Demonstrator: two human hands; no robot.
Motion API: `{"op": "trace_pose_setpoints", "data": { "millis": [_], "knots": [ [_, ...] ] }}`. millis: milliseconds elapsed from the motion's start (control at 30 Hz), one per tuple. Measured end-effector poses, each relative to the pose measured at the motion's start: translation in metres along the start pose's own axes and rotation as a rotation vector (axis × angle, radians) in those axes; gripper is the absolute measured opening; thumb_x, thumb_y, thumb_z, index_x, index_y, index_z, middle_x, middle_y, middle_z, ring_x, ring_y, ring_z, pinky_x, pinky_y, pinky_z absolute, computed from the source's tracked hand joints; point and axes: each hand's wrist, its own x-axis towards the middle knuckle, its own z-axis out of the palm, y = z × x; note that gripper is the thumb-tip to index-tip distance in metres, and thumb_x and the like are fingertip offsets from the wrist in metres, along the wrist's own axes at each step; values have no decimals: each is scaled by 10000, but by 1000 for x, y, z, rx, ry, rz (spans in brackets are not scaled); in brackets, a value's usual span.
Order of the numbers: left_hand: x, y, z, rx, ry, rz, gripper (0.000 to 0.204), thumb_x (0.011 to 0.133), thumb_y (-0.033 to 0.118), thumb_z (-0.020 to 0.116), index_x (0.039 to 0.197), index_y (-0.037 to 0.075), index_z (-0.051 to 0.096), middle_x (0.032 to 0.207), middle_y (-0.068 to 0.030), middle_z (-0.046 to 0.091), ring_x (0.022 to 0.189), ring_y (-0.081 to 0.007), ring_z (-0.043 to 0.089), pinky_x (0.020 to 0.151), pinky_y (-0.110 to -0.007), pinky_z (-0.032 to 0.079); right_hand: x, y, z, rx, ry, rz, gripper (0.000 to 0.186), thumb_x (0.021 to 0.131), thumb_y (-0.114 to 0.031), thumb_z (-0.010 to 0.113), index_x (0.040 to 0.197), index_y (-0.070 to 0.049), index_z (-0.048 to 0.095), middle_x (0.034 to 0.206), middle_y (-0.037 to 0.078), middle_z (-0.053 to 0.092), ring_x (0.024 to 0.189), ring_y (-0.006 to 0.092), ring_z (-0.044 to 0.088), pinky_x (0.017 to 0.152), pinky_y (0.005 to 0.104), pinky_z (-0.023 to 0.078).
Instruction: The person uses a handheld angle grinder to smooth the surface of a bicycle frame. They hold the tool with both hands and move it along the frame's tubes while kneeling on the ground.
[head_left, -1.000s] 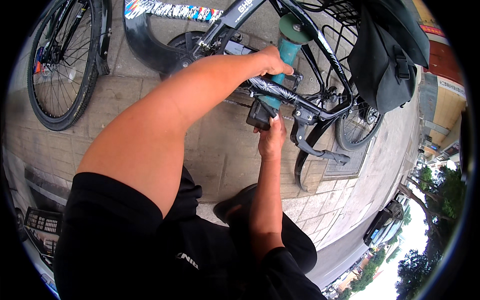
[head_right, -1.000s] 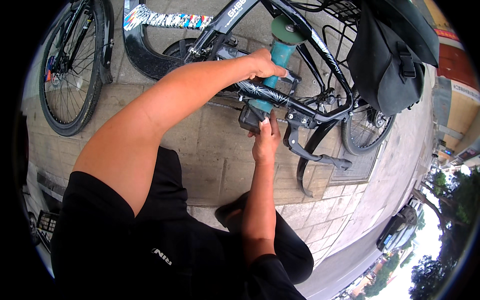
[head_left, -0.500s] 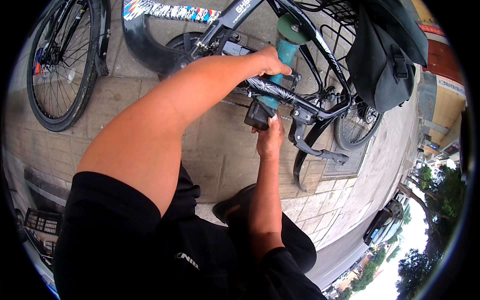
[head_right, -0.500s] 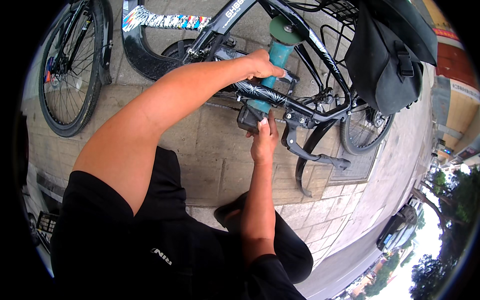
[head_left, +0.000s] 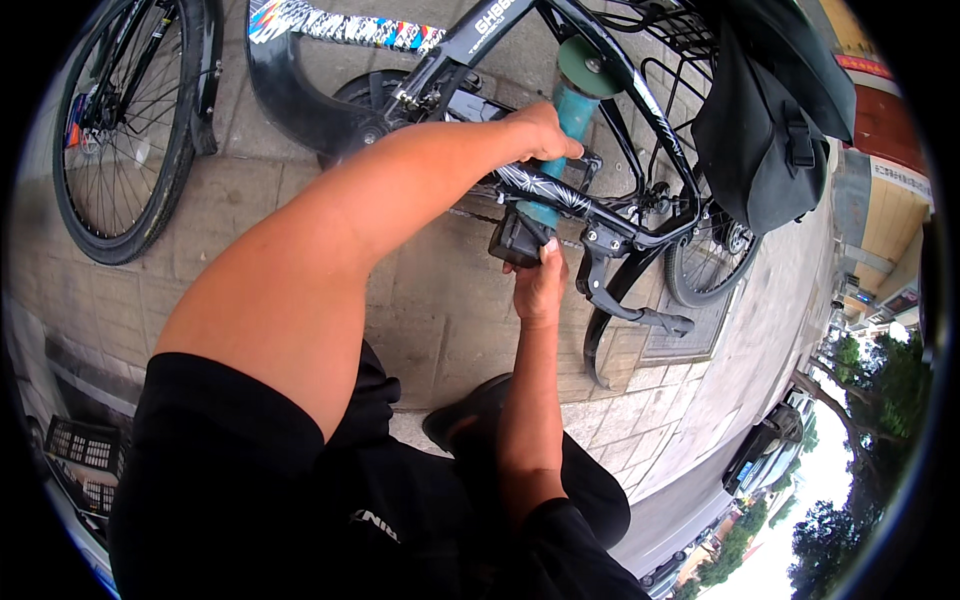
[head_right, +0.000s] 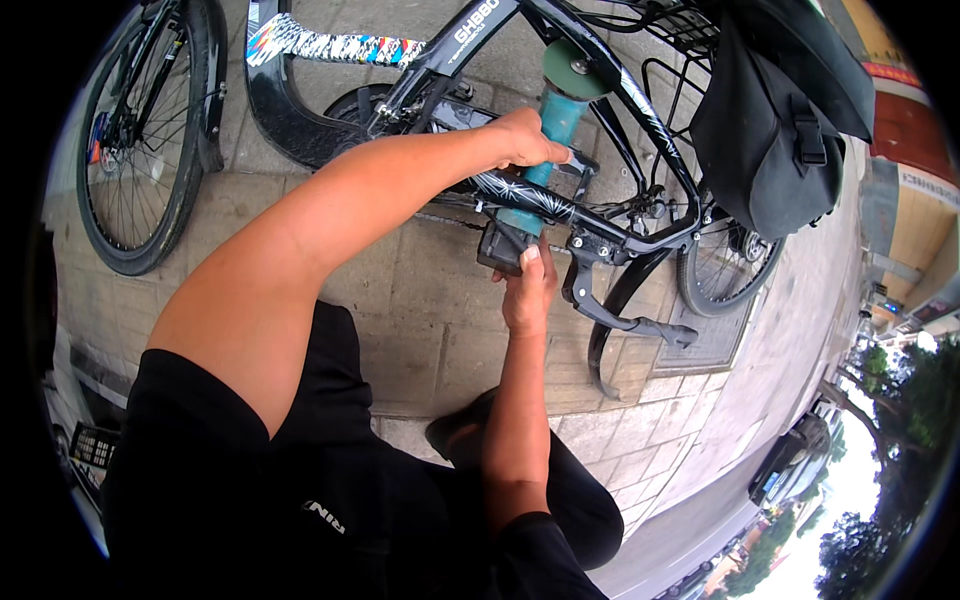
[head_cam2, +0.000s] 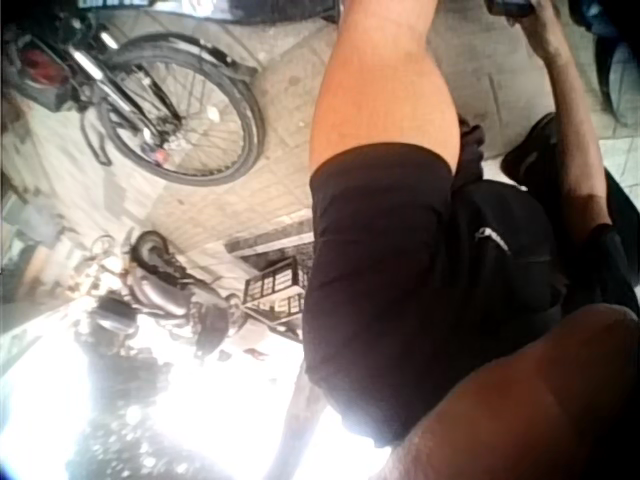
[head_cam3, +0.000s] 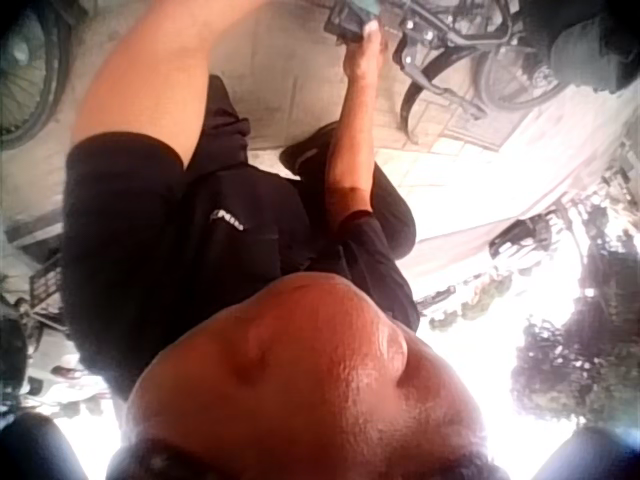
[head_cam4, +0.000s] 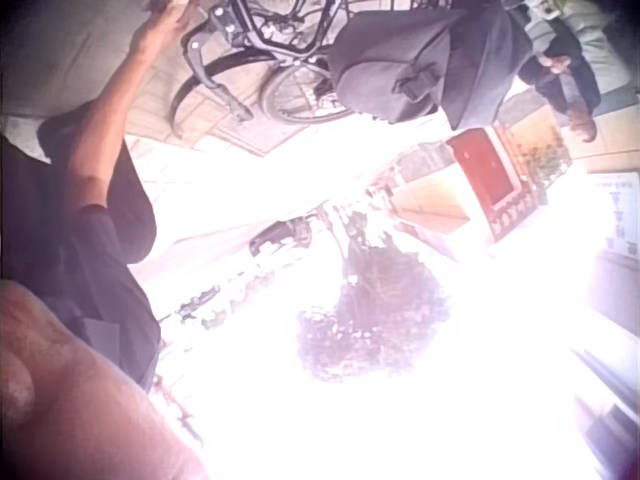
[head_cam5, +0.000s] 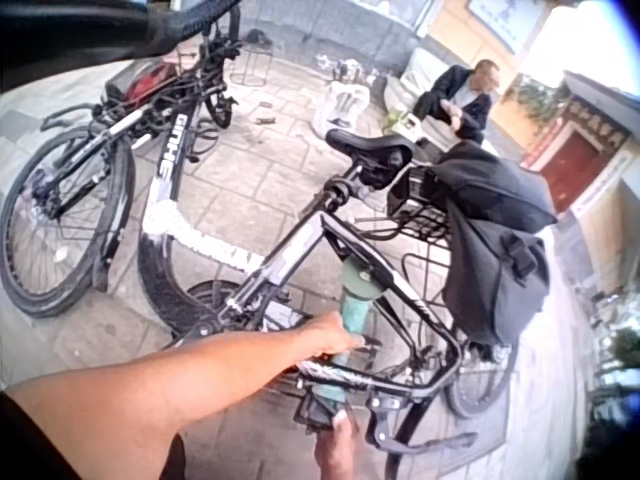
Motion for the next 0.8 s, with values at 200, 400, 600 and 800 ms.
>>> {"op": "trace_pose_setpoints", "data": {
  "millis": [200,400,600,800],
  "knots": [
    [4,-2,1,-19,0,2,665,791,525,919,1089,-49,761,969,-192,743,717,-272,679,616,-412,528,1,0,-1,-19,-13,-39,595,1044,-553,589,1305,-21,633,1158,98,709,926,208,659,707,383,535],
    [5,-1,3,-39,-18,-1,644,782,497,939,1099,-37,768,988,-189,747,758,-263,694,633,-413,540,-1,0,-1,10,20,-3,843,997,-462,687,1605,63,429,1192,86,687,904,161,651,671,339,531],
    [5,-3,4,-72,19,28,648,780,493,939,1096,-46,768,981,-189,747,753,-269,692,636,-411,542,-1,2,-1,7,37,-5,872,998,-457,687,1629,72,398,1200,93,688,904,162,655,667,338,534],
    [-2,2,1,-36,13,4,648,786,491,932,1105,-50,768,994,-194,749,770,-276,696,655,-409,547,0,1,-3,30,15,-5,873,997,-445,685,1623,89,394,1188,99,690,894,166,656,666,338,537]
  ]
}}
